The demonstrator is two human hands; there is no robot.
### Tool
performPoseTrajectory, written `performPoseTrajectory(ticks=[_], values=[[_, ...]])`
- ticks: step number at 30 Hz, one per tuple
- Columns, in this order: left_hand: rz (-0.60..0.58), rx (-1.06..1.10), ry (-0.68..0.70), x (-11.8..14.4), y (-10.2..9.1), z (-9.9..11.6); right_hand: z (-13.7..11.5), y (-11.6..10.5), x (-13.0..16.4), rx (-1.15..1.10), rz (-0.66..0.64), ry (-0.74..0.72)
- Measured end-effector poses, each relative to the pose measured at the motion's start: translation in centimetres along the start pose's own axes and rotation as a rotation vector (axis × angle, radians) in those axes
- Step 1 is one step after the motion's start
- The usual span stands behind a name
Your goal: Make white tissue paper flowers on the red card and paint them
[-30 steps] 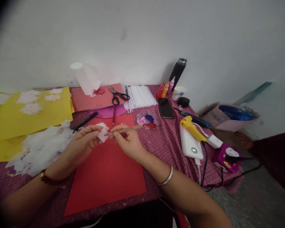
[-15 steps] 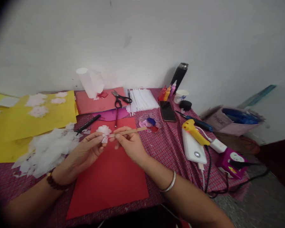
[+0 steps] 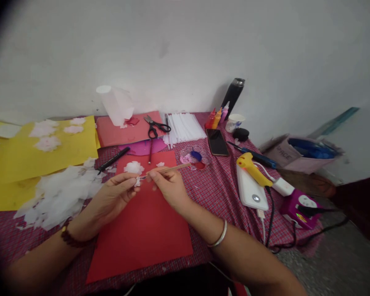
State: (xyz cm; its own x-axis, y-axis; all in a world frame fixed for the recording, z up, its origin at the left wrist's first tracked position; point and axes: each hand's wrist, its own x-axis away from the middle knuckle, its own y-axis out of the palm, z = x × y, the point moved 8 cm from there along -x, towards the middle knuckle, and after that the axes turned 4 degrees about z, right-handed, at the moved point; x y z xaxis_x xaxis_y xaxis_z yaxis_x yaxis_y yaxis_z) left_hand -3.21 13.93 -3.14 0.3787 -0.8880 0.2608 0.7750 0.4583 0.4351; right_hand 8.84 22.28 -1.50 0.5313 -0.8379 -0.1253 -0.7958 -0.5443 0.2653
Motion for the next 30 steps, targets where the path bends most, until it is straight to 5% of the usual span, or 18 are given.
performPoseTrajectory(ticks=[3,7,10,12,17,20,25,27,30], values=[[-0.001,-0.26,0.19,0.5,0.1,0.8,0.4,0.2,0.2,-0.028,-0.011,0.041],[-0.059,-0.774,0.666,2.6,1.8,3.0,1.5,0.7,0.9,-0.121,-0.034,0.18],[-0.107,-0.904,0.859,3.9,2.8,3.7,1.6,0.9,1.2,-0.174,-0.089,0.256],[-0.057,-0.839,0.741,3.3,2.2,3.6,1.0,0.8,1.1,-0.184,-0.124,0.235],[-0.016,-0.401,0.128,1.1,0.7,-0.2,-0.4,-0.2,0.1,-0.038,-0.161,0.107],[-0.077,-0.393,0.012,1.4,1.2,-1.7,0.7,-0.3,-0.1,-0.024,-0.2,0.213],[-0.32,-0.728,0.053,1.7,3.4,0.0,2.9,0.0,0.6,-0.208,-0.287,0.554],[-0.407,-0.938,0.21,1.1,4.4,2.2,2.7,-0.4,0.2,-0.286,-0.288,0.598],[-0.351,-1.219,0.572,-1.0,5.2,6.0,1.8,-2.0,-1.3,-0.389,-0.176,0.544]])
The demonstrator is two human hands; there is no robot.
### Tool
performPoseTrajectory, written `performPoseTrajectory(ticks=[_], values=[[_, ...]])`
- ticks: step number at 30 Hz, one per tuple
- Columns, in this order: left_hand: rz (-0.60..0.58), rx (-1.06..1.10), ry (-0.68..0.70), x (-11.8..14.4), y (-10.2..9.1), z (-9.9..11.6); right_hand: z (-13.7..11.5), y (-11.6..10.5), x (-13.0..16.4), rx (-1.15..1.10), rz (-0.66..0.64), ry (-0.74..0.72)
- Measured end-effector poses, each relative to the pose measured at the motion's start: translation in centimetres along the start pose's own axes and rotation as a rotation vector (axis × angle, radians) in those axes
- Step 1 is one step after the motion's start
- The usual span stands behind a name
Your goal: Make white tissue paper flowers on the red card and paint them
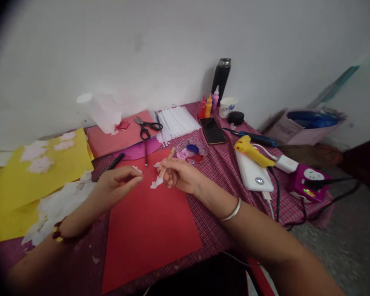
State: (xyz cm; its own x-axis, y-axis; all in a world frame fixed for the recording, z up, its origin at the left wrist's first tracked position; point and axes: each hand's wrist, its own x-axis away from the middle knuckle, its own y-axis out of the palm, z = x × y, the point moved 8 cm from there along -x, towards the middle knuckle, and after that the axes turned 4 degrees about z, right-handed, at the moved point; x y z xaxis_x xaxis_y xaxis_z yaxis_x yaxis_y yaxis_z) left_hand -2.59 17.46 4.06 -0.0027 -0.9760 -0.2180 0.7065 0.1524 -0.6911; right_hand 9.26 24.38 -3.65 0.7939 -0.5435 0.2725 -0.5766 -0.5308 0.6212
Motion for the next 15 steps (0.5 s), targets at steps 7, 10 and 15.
performPoseTrajectory(ticks=[7,10,15], values=[[-0.158,-0.459,0.261,-3.5,2.7,-1.2,-3.6,-4.1,-0.9,0.051,0.308,-0.289],[-0.271,-0.511,0.317,-3.8,4.7,-1.1,-4.6,-4.9,-1.1,0.186,0.396,-0.408],[-0.312,-0.582,0.364,-4.6,6.1,-1.7,-5.0,-5.2,-1.6,0.355,0.443,-0.451]])
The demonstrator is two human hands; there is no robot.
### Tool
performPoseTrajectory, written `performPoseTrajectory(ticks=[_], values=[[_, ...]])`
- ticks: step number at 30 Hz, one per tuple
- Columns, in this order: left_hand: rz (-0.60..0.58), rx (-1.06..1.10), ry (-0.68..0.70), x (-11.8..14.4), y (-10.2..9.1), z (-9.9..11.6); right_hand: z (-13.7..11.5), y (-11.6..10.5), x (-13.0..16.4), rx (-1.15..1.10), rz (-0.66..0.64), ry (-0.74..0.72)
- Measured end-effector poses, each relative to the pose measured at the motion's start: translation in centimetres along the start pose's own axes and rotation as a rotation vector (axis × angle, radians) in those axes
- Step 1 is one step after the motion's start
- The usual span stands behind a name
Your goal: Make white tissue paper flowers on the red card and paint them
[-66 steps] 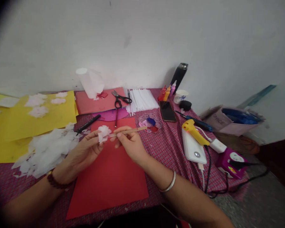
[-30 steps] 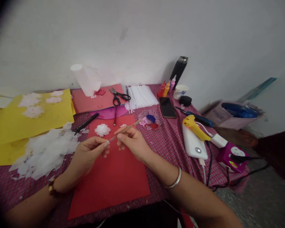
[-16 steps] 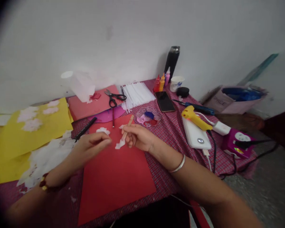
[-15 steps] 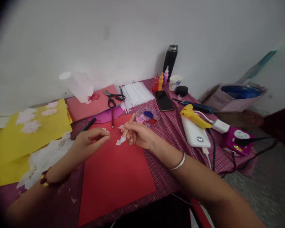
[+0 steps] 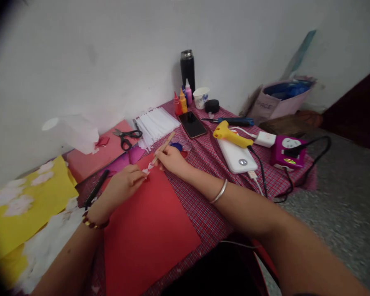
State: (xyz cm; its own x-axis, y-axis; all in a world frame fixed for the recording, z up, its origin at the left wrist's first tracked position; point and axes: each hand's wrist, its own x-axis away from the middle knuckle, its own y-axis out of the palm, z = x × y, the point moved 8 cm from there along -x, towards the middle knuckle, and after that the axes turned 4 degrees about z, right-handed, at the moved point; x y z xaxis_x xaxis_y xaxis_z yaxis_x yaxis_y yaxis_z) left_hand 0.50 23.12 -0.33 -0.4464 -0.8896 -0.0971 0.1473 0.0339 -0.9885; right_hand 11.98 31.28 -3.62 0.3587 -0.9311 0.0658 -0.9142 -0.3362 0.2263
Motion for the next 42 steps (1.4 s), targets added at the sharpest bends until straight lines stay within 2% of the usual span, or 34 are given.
performPoseTrajectory(ticks=[6,15,24,33,37,40,42], values=[[0.096,-0.01,-0.095,-0.3,0.4,-1.9,0.8,0.9,-0.1,0.16,-0.106,-0.086],[0.135,0.212,-0.289,-0.4,0.7,-3.7,0.5,2.0,0.5,0.487,-0.139,-0.316],[0.118,0.261,-0.326,-0.3,0.8,-3.8,0.1,2.7,0.8,0.641,-0.165,-0.311],[0.149,0.257,-0.307,-0.2,0.7,-3.9,0.3,3.3,0.7,0.664,-0.191,-0.318],[0.145,0.233,-0.297,-0.1,0.7,-3.7,0.2,3.2,0.7,0.596,-0.189,-0.351],[0.129,0.249,-0.275,0.0,0.8,-3.5,-1.6,2.6,1.6,0.391,-0.114,-0.366],[0.159,0.268,-0.294,0.3,0.5,-3.7,-4.2,2.1,3.3,0.123,-0.068,-0.367]])
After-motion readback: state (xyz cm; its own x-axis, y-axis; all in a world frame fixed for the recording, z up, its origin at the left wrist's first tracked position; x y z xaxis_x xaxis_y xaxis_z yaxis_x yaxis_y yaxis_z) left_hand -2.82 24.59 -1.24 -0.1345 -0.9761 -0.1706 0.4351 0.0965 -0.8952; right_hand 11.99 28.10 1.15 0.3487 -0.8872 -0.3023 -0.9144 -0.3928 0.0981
